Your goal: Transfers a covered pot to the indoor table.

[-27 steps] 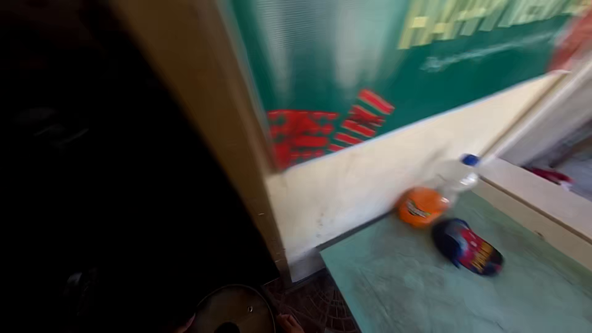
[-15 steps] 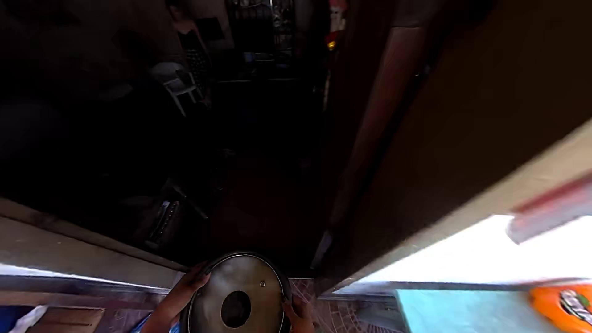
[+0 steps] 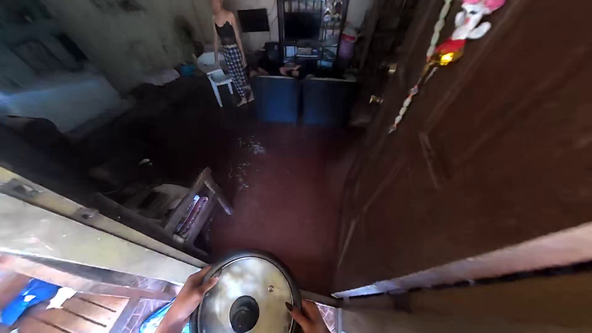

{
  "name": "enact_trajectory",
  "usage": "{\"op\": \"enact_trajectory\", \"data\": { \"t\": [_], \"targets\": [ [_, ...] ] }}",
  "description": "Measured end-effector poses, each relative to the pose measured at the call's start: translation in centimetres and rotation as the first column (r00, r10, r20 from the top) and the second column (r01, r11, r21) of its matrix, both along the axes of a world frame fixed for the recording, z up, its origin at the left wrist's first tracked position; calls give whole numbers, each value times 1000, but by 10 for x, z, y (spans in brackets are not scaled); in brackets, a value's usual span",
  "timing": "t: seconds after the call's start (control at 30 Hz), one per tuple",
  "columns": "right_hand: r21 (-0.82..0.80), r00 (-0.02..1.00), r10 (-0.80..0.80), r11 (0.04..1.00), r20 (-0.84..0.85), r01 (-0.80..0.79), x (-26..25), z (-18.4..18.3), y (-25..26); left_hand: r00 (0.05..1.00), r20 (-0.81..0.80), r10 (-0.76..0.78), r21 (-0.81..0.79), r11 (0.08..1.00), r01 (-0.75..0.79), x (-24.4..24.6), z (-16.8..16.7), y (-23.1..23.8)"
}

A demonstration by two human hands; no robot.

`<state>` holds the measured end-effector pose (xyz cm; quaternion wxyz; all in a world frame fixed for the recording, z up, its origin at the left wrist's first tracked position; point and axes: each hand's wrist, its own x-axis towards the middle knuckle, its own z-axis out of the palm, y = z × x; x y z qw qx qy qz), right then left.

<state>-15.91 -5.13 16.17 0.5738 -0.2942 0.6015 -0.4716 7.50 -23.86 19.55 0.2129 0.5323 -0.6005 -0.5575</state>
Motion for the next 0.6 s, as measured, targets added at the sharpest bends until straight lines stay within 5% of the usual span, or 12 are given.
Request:
{"op": "enact_trajectory", "data": {
  "t": [0.2, 0.37, 0.6],
  "targets": [
    [-119, 999, -1, 993, -44, -4, -29, 2, -89, 975, -122, 188, -30, 981, -193, -13, 0, -51],
    [-50, 987, 112, 992, -112, -118, -59, -10, -158, 957, -134, 259, -32, 964, -266, -30, -13, -98],
    [-45, 975, 116, 991, -190, -126, -91, -42, -284, 949, -150, 277, -24, 959, -283, -65, -51, -225]
  ]
}}
